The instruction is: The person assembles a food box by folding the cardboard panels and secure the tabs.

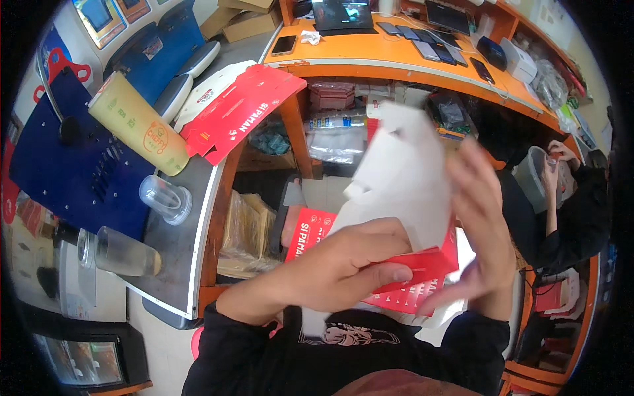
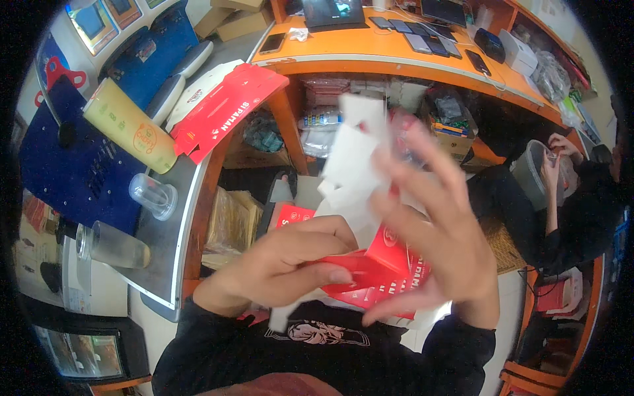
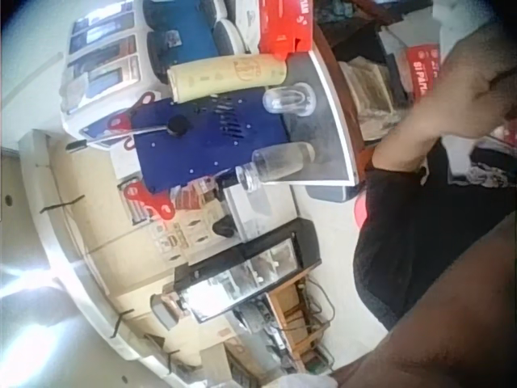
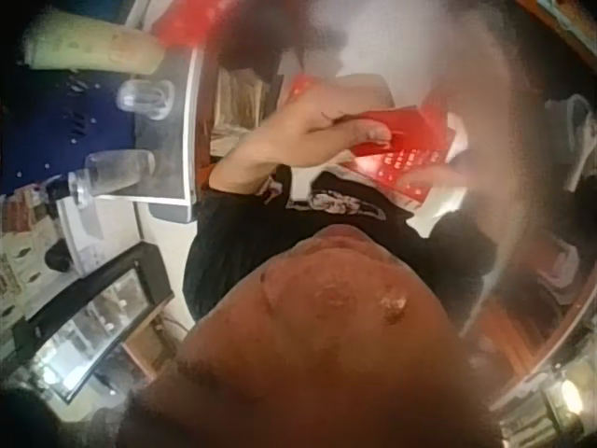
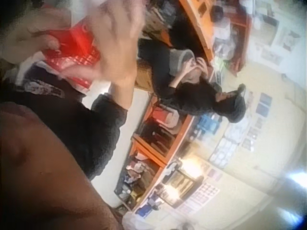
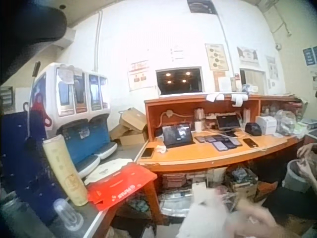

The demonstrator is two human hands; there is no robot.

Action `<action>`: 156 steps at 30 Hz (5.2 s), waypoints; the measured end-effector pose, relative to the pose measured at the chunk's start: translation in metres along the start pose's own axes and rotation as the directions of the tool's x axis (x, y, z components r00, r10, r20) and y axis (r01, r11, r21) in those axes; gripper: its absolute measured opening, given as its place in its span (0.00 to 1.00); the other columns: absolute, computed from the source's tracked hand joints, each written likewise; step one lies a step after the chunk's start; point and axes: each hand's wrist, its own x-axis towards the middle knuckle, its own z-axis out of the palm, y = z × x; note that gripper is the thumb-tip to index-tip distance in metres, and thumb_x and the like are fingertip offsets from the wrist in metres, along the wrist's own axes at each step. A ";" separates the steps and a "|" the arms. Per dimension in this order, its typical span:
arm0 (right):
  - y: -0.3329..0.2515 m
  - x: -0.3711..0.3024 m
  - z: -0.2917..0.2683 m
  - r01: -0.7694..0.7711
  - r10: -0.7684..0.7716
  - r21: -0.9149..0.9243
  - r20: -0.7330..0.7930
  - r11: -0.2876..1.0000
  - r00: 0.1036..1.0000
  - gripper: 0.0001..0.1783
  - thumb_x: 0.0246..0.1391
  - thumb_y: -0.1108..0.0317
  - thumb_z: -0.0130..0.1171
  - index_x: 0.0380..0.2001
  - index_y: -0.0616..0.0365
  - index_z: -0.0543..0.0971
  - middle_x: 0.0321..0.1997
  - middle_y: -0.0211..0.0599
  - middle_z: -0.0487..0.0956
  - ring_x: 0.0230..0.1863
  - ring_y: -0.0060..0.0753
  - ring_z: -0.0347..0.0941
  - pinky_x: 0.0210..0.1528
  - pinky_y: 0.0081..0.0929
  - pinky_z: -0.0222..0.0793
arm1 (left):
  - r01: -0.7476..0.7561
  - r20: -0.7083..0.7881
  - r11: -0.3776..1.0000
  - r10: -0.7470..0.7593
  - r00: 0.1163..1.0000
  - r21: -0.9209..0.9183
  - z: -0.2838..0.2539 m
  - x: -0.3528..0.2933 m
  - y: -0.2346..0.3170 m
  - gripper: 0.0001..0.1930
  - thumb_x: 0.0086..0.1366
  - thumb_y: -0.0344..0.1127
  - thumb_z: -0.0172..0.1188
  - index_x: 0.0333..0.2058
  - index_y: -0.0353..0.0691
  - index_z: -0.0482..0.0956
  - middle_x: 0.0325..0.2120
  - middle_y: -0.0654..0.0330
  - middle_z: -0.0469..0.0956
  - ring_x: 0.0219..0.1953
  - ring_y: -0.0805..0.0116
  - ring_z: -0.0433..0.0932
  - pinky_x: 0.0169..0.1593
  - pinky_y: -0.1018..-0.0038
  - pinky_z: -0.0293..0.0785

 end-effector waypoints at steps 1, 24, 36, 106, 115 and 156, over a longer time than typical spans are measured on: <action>0.010 0.000 0.009 0.010 -0.010 0.006 -0.072 1.000 0.997 0.38 0.41 0.57 0.75 0.58 0.52 0.78 0.57 0.45 0.80 0.62 0.68 0.69 0.64 0.57 0.64 | -0.006 0.078 0.997 0.011 0.997 -0.074 -0.008 0.001 -0.001 0.07 0.67 0.28 0.62 0.39 0.29 0.80 0.35 0.54 0.76 0.38 0.59 0.76 0.43 0.68 0.70; -0.001 -0.029 0.060 0.157 -0.189 -0.316 -0.071 0.936 0.979 0.23 0.34 0.57 0.81 0.35 0.50 0.83 0.44 0.33 0.77 0.49 0.45 0.74 0.43 0.37 0.74 | -0.271 -0.449 0.921 0.125 0.885 -0.278 -0.002 0.048 -0.041 0.16 0.76 0.33 0.52 0.57 0.33 0.67 0.50 0.58 0.77 0.49 0.77 0.77 0.53 0.76 0.74; 0.002 -0.036 0.059 0.017 -0.148 -0.480 -0.237 0.877 0.960 0.15 0.31 0.74 0.77 0.26 0.58 0.83 0.36 0.32 0.83 0.36 0.38 0.77 0.31 0.36 0.69 | -0.209 -0.389 0.857 0.011 0.921 -0.472 0.017 0.027 -0.060 0.14 0.73 0.27 0.56 0.55 0.32 0.74 0.47 0.57 0.81 0.50 0.71 0.78 0.54 0.71 0.75; 0.029 -0.110 0.077 -0.757 0.553 0.536 0.526 0.374 0.646 0.36 0.66 0.47 0.55 0.68 0.59 0.66 0.66 0.47 0.70 0.67 0.40 0.65 0.69 0.37 0.59 | 0.307 0.358 0.934 -0.354 0.864 0.184 0.025 -0.037 -0.041 0.15 0.74 0.38 0.51 0.50 0.33 0.74 0.31 0.42 0.80 0.36 0.43 0.81 0.41 0.54 0.75; 0.017 -0.092 0.054 -0.408 0.182 0.559 0.415 0.722 0.891 0.35 0.42 0.62 0.80 0.53 0.63 0.80 0.57 0.45 0.79 0.61 0.46 0.75 0.62 0.41 0.70 | 0.387 0.335 0.873 -0.284 0.898 -0.298 0.047 -0.074 -0.088 0.21 0.73 0.37 0.56 0.62 0.36 0.70 0.47 0.54 0.81 0.47 0.68 0.78 0.53 0.69 0.74; -0.005 -0.062 0.084 0.151 -0.155 -0.038 -0.236 0.988 0.959 0.26 0.37 0.57 0.80 0.41 0.56 0.82 0.52 0.44 0.76 0.55 0.58 0.75 0.44 0.43 0.78 | -0.116 -0.568 0.753 -0.375 0.733 -0.648 0.034 -0.015 -0.042 0.17 0.78 0.36 0.50 0.60 0.38 0.67 0.45 0.62 0.80 0.39 0.83 0.78 0.36 0.83 0.72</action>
